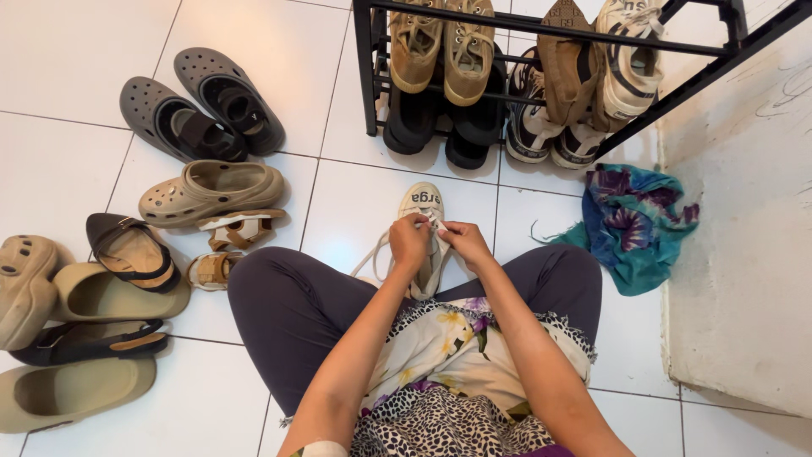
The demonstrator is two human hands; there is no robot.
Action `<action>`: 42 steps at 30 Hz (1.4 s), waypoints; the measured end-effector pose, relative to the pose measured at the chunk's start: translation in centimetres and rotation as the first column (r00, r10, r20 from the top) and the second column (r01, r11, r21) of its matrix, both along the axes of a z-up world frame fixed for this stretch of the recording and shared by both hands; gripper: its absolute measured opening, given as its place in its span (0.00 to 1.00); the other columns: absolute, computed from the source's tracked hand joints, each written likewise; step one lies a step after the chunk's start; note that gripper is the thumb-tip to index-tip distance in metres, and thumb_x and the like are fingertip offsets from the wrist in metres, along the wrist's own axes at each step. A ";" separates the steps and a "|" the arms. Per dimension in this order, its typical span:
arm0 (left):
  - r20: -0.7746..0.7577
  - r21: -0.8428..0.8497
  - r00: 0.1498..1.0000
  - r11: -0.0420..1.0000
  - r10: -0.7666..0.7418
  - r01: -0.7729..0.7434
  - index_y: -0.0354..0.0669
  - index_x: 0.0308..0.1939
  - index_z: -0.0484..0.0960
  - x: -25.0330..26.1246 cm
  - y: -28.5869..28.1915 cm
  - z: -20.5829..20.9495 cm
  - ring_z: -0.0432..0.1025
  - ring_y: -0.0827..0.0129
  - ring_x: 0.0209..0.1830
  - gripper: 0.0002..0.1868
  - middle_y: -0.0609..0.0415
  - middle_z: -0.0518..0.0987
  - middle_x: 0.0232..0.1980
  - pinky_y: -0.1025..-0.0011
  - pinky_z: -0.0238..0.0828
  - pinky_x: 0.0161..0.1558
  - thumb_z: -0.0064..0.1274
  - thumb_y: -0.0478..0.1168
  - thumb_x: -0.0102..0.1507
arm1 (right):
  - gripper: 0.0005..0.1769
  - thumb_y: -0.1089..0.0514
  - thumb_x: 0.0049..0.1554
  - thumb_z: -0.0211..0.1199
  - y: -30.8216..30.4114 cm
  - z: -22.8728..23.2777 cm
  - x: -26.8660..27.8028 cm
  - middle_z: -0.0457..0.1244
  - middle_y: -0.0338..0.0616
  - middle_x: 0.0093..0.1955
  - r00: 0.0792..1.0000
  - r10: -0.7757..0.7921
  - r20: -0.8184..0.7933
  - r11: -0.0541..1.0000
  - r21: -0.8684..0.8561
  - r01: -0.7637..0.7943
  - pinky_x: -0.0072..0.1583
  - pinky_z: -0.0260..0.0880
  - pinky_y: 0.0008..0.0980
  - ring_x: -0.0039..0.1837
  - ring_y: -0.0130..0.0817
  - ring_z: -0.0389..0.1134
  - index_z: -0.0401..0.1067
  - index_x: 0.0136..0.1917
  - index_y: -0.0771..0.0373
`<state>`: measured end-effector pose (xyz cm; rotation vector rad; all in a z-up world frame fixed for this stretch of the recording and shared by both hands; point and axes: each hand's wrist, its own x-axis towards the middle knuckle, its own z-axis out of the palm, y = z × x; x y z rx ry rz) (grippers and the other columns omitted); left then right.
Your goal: The person sits on the floor and removes the laces from a pair of white sneakers. They then re-lace both shoes by threading the laces through the eyelets and tying them. Finally, the person places the laced shoes onto a nearby shoe rack.
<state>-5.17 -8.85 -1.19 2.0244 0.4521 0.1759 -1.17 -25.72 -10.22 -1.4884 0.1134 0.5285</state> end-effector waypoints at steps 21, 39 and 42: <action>0.034 0.092 0.999 0.996 0.013 -0.016 0.42 0.36 0.89 -0.1 -0.1 0.6 0.79 0.49 0.39 0.06 0.44 0.85 0.37 0.58 0.73 0.46 0.63 0.39 0.58 | 0.19 0.62 0.58 0.65 0.1 0.9 -0.3 0.72 0.43 0.51 0.997 -0.009 -0.077 1.000 0.027 0.011 0.53 0.72 0.27 0.48 0.26 0.71 0.76 0.62 0.70; -0.019 0.030 0.999 0.999 0.036 -0.035 0.42 0.36 0.88 -0.1 -1.8 0.5 0.79 0.47 0.39 0.05 0.43 0.85 0.37 0.56 0.74 0.45 0.60 0.38 0.59 | 0.15 0.56 0.62 0.58 -0.5 -0.2 -0.4 0.71 0.40 0.46 0.967 -0.099 -0.233 0.973 0.179 0.143 0.51 0.74 0.28 0.46 0.26 0.72 0.76 0.55 0.67; -0.013 0.041 0.998 0.998 0.054 -0.053 0.42 0.36 0.88 0.2 -1.9 0.3 0.79 0.47 0.39 0.05 0.43 0.85 0.37 0.55 0.73 0.44 0.59 0.37 0.58 | 0.11 0.58 0.63 0.61 0.2 -1.3 -1.2 0.70 0.41 0.45 0.995 -0.102 -0.021 0.994 0.041 0.103 0.46 0.71 0.27 0.43 0.25 0.70 0.76 0.55 0.66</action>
